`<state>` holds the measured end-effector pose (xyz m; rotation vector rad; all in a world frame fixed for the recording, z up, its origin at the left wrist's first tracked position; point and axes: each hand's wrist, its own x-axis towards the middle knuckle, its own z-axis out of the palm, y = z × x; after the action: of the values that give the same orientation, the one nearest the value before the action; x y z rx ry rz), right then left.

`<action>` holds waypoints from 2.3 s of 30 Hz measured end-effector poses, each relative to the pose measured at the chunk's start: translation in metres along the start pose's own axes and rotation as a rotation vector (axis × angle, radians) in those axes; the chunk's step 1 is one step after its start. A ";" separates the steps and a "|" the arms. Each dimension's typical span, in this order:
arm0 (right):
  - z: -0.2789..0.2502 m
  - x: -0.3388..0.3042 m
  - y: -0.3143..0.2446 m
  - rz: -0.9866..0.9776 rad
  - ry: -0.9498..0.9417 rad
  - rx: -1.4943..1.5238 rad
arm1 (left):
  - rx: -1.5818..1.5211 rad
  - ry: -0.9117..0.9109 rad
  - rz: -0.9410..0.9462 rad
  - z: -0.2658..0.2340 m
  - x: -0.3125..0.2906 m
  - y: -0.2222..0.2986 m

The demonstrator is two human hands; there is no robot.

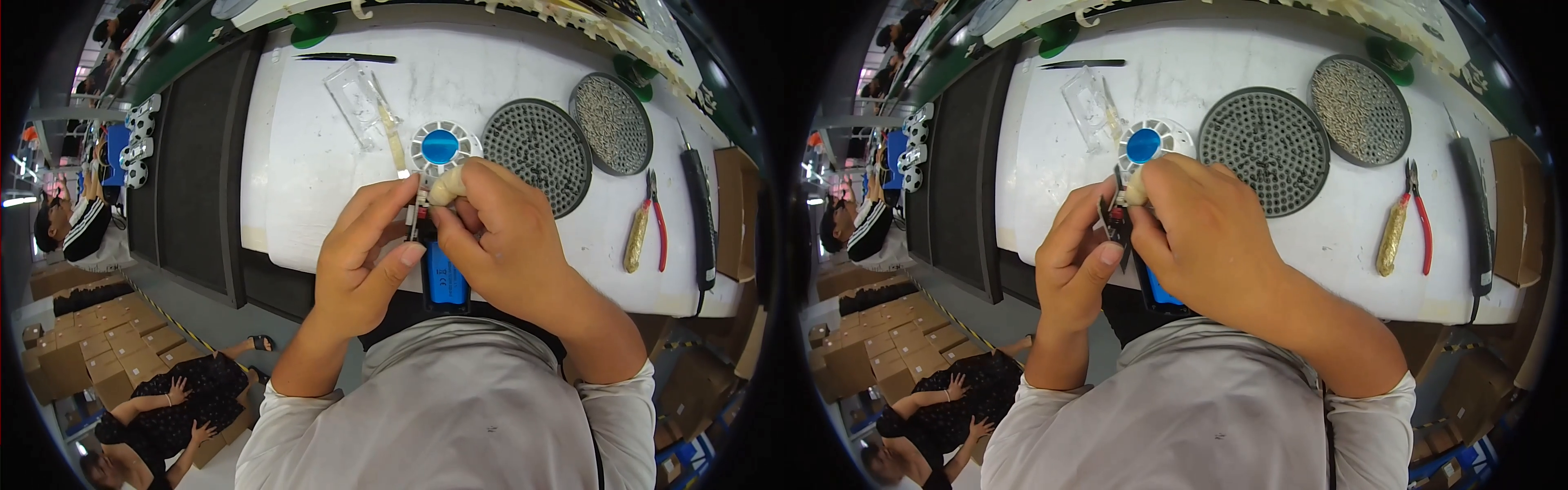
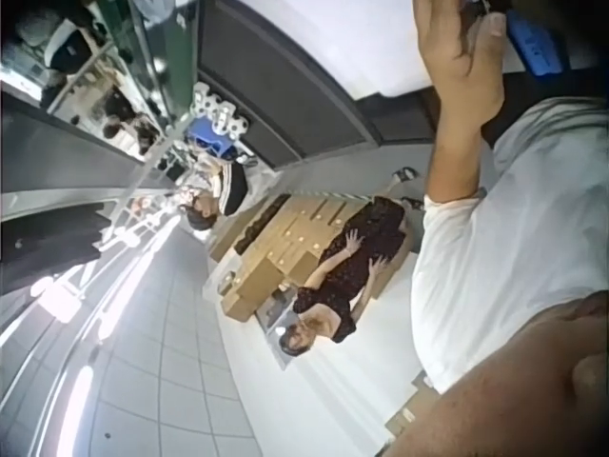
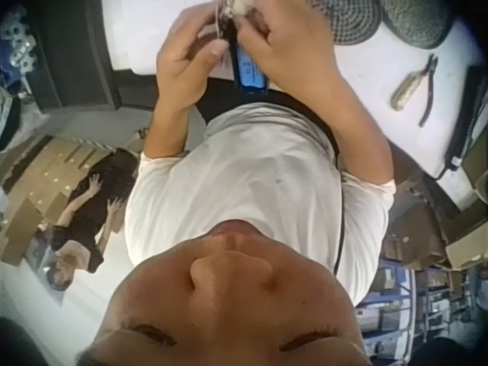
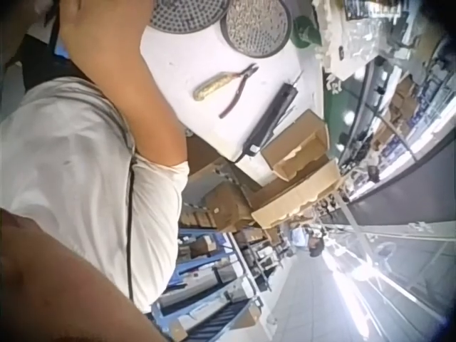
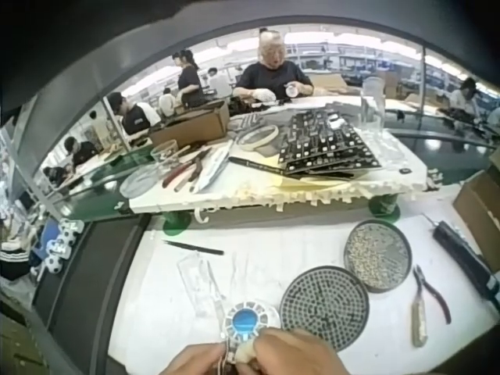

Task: Assembling the components of a soccer-ball themed handheld electronic device on a production line.

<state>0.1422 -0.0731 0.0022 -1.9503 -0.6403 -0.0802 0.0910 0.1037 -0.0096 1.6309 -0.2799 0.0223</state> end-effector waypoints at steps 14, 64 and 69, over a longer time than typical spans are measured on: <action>0.007 -0.013 -0.011 -0.073 0.057 -0.201 | -0.267 0.118 -0.149 0.010 -0.001 0.011; -0.004 -0.010 -0.021 0.306 -0.060 0.034 | -0.482 0.079 -0.196 0.001 -0.015 0.011; -0.009 -0.010 -0.014 0.241 -0.072 0.098 | -0.270 0.080 -0.136 0.000 -0.017 0.001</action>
<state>0.1291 -0.0800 0.0144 -1.9275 -0.4432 0.1689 0.0745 0.1064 -0.0122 1.3742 -0.1048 -0.0520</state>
